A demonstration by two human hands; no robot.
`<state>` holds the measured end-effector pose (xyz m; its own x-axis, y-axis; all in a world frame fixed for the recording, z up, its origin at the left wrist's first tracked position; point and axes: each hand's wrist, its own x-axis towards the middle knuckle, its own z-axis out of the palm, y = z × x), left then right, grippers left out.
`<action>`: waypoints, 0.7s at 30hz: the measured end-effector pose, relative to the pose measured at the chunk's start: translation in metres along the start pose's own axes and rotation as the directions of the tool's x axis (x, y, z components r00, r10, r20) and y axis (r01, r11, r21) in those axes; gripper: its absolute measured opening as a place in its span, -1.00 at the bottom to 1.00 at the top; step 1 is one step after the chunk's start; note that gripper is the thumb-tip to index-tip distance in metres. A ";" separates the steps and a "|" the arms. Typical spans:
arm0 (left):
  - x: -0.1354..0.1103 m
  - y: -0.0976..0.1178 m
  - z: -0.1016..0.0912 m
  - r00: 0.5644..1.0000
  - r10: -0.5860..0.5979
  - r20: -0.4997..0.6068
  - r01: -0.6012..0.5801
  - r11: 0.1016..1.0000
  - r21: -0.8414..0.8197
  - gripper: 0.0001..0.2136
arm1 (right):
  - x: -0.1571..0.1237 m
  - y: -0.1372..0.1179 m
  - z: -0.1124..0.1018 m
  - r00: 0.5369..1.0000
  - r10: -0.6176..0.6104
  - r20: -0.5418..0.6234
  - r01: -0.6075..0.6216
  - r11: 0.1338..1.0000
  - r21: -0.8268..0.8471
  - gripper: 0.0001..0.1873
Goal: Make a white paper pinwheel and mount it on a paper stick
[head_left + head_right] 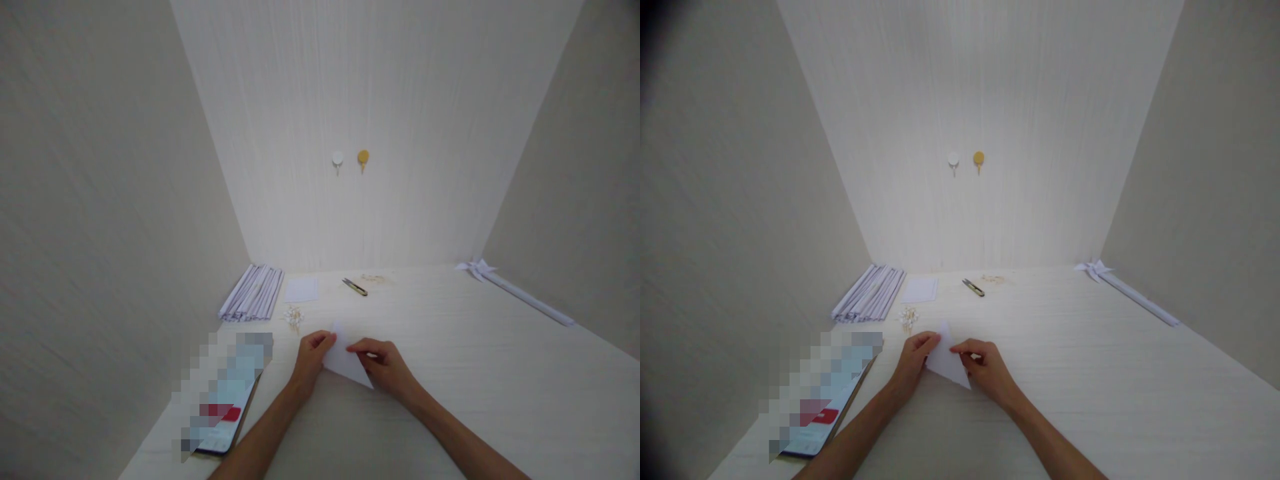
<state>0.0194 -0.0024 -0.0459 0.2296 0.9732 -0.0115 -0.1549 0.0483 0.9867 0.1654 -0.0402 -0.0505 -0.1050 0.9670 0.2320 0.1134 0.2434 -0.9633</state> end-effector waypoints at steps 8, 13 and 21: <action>-0.002 0.006 0.001 0.990 0.060 -0.127 -0.047 0.993 0.104 -0.77 | -0.005 -0.008 -0.005 0.967 -0.233 -0.104 0.197 0.941 -0.275 -0.81; -0.007 0.008 0.004 0.998 0.062 -0.030 -0.058 0.992 0.112 -0.79 | -0.011 -0.008 0.001 0.943 -0.330 0.032 0.293 0.784 -0.547 -0.48; -0.009 0.012 0.006 0.995 -0.021 0.097 0.021 1.000 -0.001 -0.76 | -0.006 -0.003 0.001 0.969 -0.242 0.043 0.231 0.836 -0.498 -0.64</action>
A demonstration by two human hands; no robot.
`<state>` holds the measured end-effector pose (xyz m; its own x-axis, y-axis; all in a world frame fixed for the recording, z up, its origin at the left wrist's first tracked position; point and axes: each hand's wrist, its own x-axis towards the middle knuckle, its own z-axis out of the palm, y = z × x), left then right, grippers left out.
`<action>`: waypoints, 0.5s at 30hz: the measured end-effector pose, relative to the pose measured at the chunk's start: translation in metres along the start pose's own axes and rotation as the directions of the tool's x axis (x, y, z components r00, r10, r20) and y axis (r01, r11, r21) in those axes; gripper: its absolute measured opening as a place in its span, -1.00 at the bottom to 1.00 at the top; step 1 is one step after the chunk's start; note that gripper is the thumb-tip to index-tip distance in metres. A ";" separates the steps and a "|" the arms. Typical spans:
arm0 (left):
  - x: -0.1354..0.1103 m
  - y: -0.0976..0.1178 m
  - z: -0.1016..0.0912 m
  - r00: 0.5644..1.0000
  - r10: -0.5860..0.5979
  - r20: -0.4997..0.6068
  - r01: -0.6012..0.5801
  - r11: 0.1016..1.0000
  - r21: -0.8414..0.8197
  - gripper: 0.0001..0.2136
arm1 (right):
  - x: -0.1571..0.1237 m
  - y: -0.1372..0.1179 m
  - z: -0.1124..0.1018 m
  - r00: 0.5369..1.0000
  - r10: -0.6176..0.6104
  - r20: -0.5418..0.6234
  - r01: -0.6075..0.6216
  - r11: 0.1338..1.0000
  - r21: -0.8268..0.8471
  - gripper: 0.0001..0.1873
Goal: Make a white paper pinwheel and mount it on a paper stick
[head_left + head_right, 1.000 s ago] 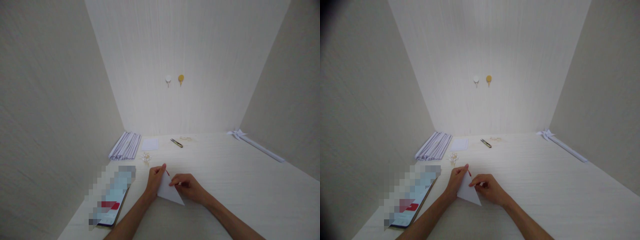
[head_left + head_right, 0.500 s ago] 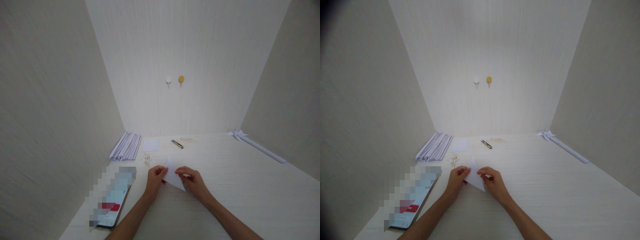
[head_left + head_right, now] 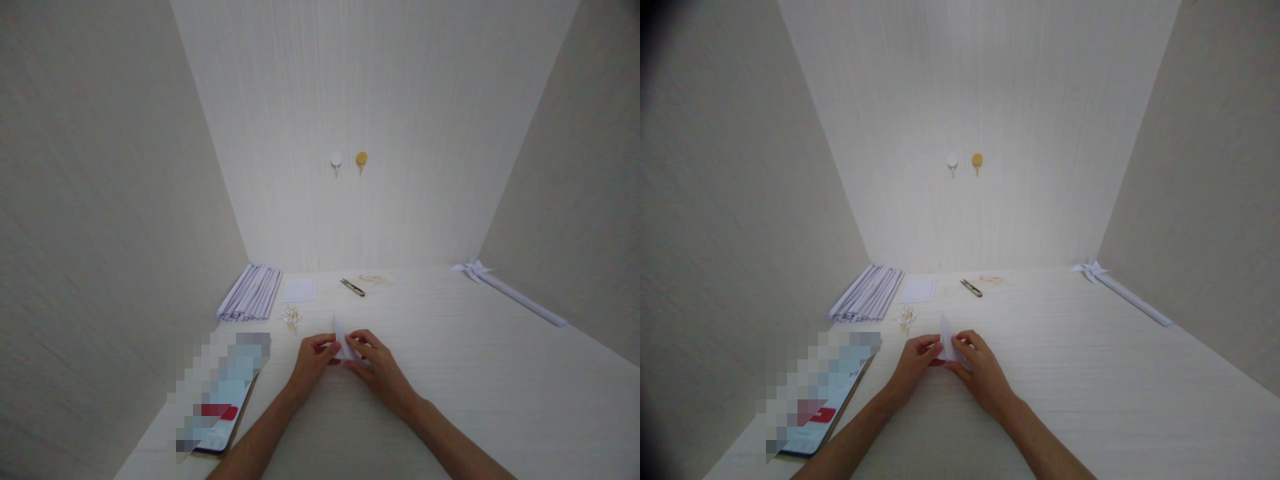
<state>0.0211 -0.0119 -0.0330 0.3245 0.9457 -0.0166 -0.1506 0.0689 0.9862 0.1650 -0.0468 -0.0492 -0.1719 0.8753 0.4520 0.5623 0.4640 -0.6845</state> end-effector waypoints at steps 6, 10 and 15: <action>-0.001 0.002 0.001 1.000 -0.001 0.011 0.001 1.000 0.012 -0.73 | 0.003 -0.008 -0.005 0.999 -0.002 -0.044 0.008 0.990 0.143 -0.76; 0.001 -0.003 0.000 1.000 0.010 -0.009 -0.010 1.000 0.007 -0.82 | 0.005 -0.009 -0.008 0.985 0.145 -0.098 -0.117 0.962 0.246 -0.74; 0.005 -0.003 -0.005 0.976 0.049 -0.212 -0.042 0.998 0.038 -0.84 | 0.008 0.001 -0.010 0.915 0.356 -0.191 -0.265 0.885 0.383 -0.71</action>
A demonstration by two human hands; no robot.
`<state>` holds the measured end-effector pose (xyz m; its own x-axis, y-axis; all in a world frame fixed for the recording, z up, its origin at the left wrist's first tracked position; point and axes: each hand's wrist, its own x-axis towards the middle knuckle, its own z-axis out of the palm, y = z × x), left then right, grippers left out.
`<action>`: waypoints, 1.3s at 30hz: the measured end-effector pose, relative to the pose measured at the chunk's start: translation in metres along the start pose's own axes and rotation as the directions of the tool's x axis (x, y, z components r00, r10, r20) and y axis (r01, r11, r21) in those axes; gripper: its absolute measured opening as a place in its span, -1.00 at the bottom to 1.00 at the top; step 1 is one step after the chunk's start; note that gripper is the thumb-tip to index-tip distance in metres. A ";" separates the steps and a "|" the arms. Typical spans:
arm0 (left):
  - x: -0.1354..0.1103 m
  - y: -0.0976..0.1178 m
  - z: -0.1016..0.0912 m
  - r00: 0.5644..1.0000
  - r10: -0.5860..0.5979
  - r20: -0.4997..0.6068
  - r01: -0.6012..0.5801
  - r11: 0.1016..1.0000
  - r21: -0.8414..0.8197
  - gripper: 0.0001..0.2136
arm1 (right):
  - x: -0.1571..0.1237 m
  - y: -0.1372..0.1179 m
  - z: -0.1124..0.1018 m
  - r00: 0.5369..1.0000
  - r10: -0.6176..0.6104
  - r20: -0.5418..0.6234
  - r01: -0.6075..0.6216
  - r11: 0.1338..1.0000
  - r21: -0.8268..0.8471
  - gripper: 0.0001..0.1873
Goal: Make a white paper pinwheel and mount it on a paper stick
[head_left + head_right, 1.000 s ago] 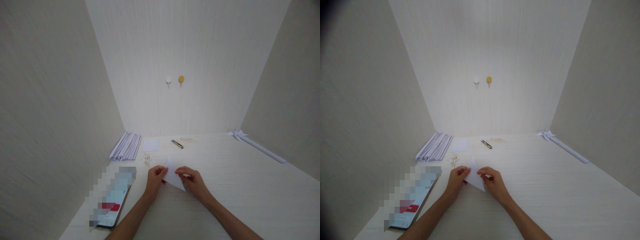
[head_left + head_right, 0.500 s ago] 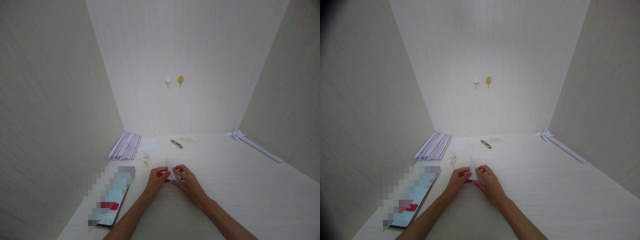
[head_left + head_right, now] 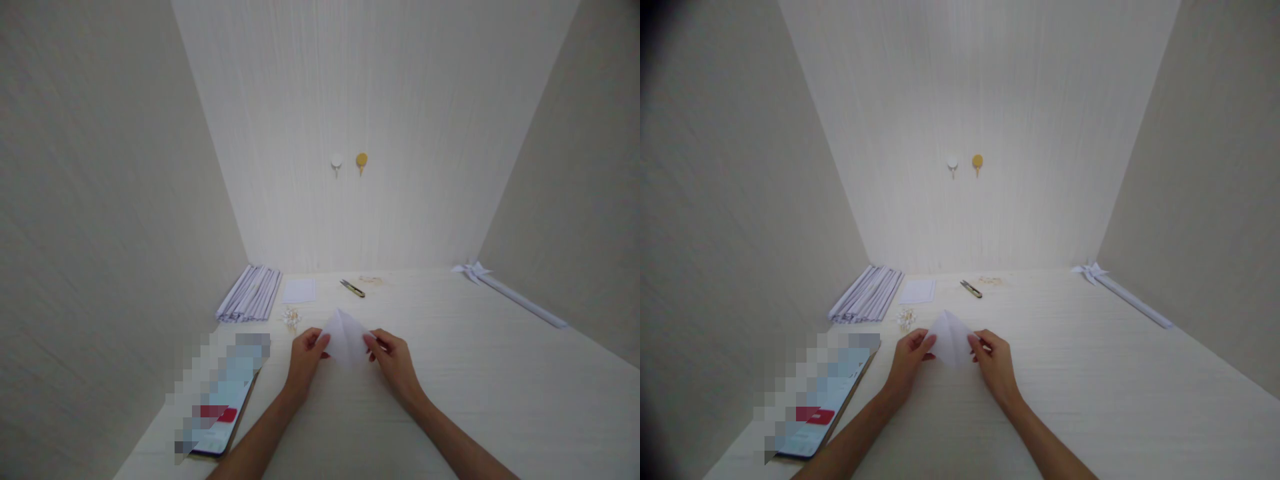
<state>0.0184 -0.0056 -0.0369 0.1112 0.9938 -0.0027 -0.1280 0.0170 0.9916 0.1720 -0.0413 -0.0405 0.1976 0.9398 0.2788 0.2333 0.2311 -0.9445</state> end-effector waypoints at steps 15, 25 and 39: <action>0.005 0.005 -0.010 1.000 0.005 0.025 -0.006 0.999 0.044 -0.83 | 0.006 0.010 -0.005 0.979 0.194 0.056 -0.202 0.926 0.318 -0.76; 0.004 0.000 -0.012 0.999 -0.035 0.039 0.034 0.999 0.039 -0.83 | 0.004 0.010 -0.003 0.981 0.185 0.057 -0.192 0.962 0.195 -0.78; 0.008 -0.001 -0.015 0.996 -0.056 0.076 0.059 0.997 -0.050 -0.67 | 0.009 0.015 -0.006 0.987 0.021 0.157 -0.074 0.937 0.342 -0.75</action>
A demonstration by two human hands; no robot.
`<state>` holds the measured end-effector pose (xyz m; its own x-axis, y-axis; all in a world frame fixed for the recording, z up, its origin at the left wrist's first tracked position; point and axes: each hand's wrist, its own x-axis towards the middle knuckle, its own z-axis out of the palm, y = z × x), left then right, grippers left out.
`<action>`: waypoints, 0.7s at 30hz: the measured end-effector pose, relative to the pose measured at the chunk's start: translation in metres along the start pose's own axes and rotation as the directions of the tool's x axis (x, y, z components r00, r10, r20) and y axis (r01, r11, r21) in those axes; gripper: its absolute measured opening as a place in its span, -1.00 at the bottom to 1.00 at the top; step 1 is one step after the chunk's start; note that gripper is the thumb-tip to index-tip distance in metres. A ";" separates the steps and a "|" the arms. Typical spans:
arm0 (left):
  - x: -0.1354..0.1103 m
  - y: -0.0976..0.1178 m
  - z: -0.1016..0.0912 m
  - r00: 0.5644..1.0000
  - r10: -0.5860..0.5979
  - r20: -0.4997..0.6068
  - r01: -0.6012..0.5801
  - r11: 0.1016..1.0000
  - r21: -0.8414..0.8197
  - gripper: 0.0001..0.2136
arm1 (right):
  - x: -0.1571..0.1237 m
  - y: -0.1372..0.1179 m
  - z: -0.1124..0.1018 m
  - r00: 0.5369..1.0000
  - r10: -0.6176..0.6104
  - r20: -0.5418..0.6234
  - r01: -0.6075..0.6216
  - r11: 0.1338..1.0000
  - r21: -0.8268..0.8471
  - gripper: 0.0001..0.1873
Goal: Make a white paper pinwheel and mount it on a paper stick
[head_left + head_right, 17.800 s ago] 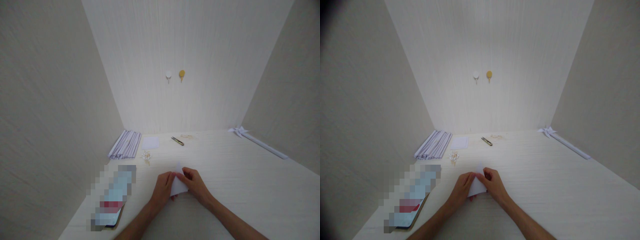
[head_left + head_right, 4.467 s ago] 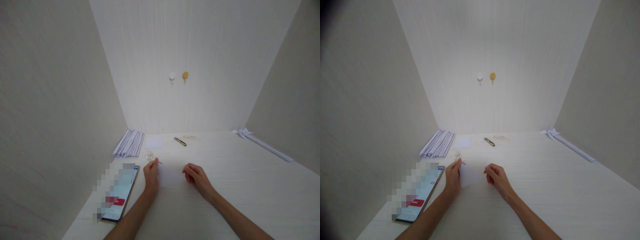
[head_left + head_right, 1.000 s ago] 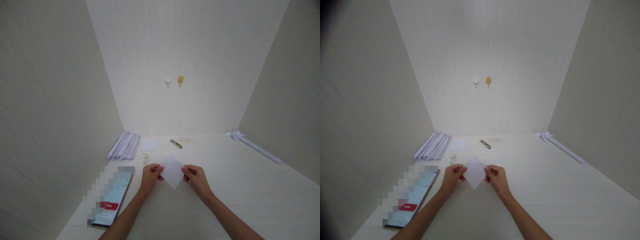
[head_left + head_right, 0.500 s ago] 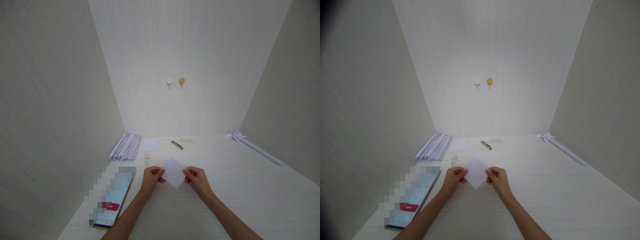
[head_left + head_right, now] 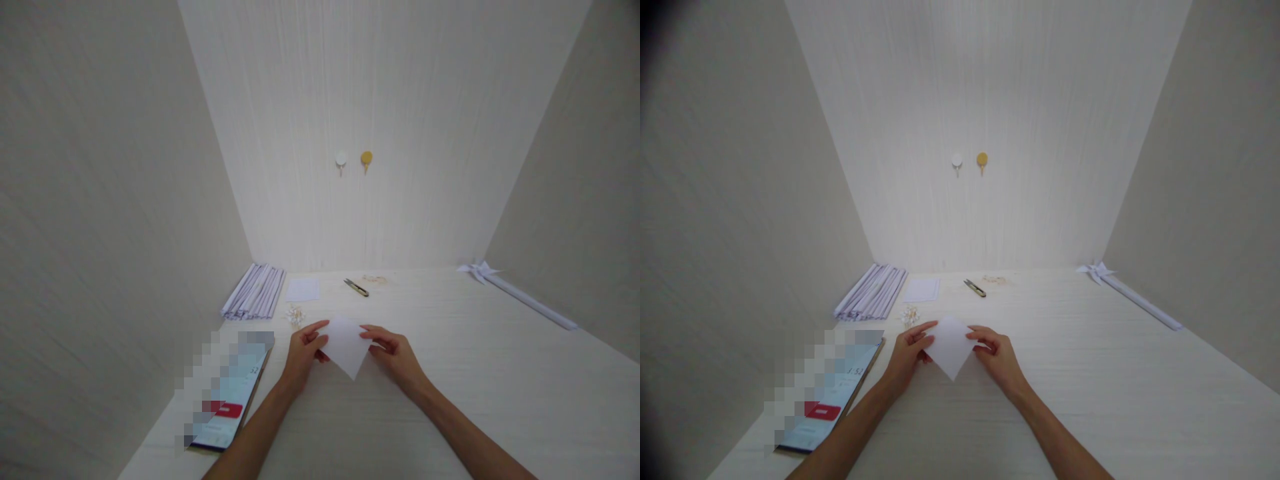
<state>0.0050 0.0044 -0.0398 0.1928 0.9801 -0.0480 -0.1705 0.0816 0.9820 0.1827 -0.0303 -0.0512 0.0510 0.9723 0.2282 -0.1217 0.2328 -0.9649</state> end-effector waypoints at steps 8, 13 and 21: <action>-0.002 0.008 -0.008 0.968 0.036 0.249 -0.010 0.994 -0.105 -0.77 | 0.000 -0.002 0.002 0.986 0.091 -0.138 -0.101 0.993 -0.065 -0.86; -0.001 0.006 -0.006 0.980 0.071 0.185 -0.091 0.991 0.102 -0.76 | 0.000 -0.004 0.000 0.984 0.063 -0.165 -0.084 0.988 -0.127 -0.90; 0.001 0.006 -0.004 0.992 0.073 0.100 -0.093 0.971 0.221 -0.80 | -0.002 -0.010 0.002 0.997 -0.044 -0.064 0.022 0.950 -0.312 -0.80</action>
<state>0.0008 0.0062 -0.0350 0.2752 0.9605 0.0418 0.0300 -0.0520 0.9982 0.1818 -0.0345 -0.0417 0.1192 0.9577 0.2618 0.1944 0.2360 -0.9521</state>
